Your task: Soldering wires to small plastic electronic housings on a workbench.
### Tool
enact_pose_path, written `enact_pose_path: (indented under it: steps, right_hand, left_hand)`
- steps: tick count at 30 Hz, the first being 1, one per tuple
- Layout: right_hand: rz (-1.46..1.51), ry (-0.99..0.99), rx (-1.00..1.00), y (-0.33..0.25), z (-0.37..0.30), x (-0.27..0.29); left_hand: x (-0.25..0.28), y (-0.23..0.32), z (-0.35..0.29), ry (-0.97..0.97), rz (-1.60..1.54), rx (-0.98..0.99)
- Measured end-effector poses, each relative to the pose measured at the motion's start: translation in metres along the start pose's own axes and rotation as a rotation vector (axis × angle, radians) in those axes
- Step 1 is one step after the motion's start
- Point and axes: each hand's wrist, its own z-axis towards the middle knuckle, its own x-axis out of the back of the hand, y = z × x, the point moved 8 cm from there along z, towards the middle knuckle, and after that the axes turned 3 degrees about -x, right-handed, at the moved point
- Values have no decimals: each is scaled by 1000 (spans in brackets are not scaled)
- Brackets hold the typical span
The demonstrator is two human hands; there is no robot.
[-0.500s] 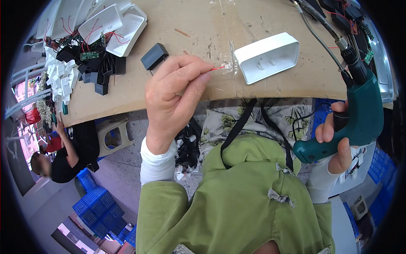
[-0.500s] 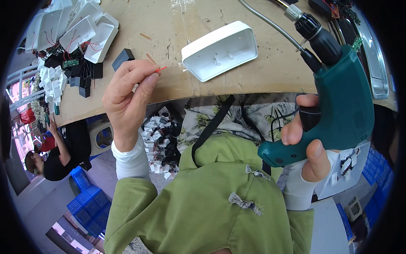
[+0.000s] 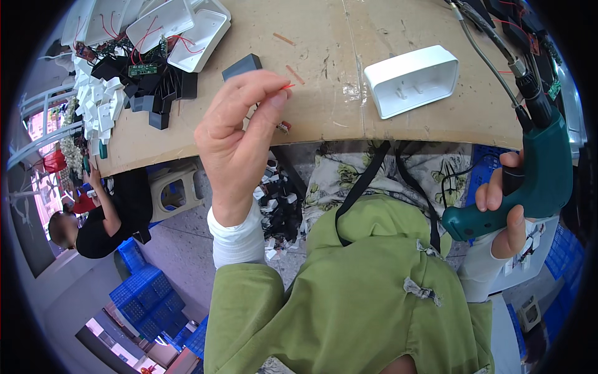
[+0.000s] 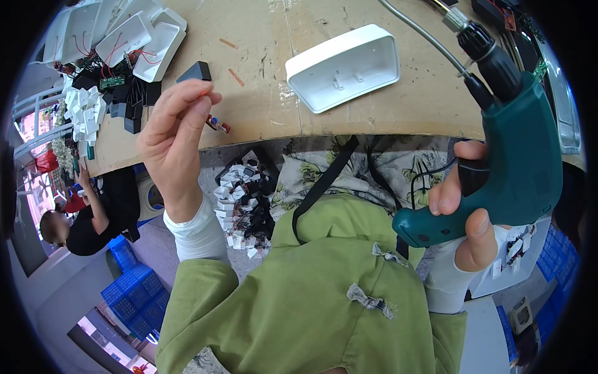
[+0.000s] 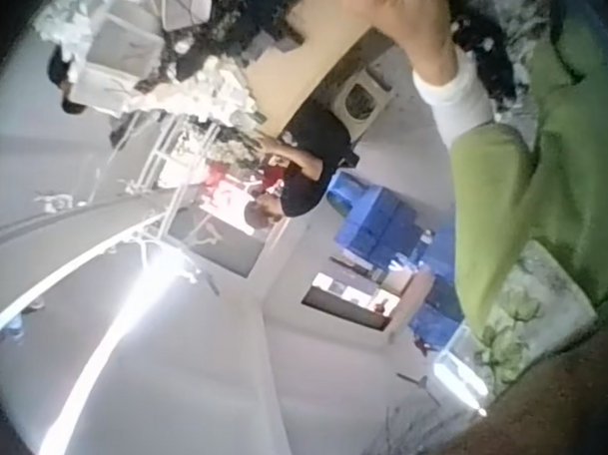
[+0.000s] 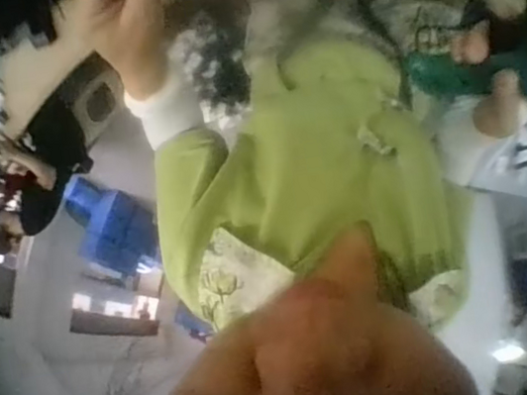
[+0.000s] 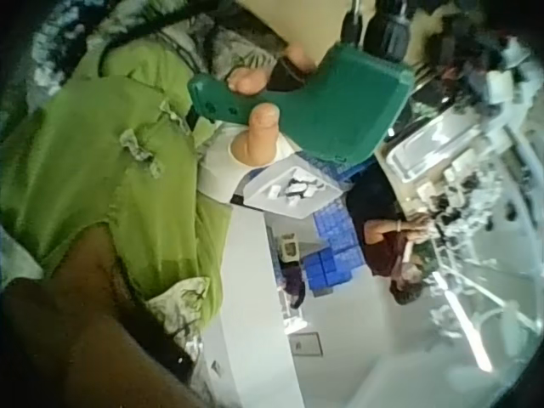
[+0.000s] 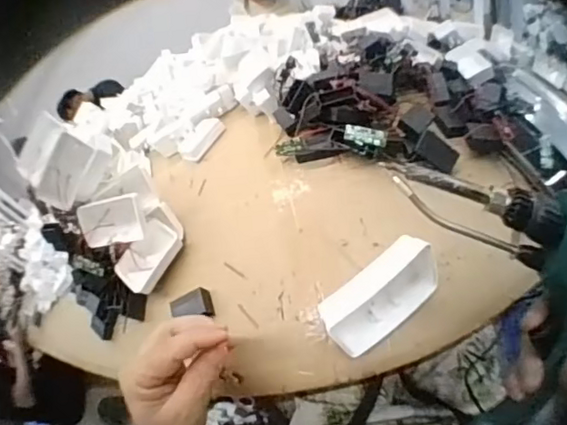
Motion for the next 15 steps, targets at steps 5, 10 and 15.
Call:
enact_pose_path:
  steps: [5,10,15]
  right_hand:
    - [-13,4,40,-3,1,0]
    - [-12,-9,24,-1,2,1]
    - [2,-9,22,1,2,1]
  left_hand:
    - [15,-6,-2,-2,129,-44]
    - [21,-18,-8,123,-116,136]
    - [8,-15,-12,55,-19,139]
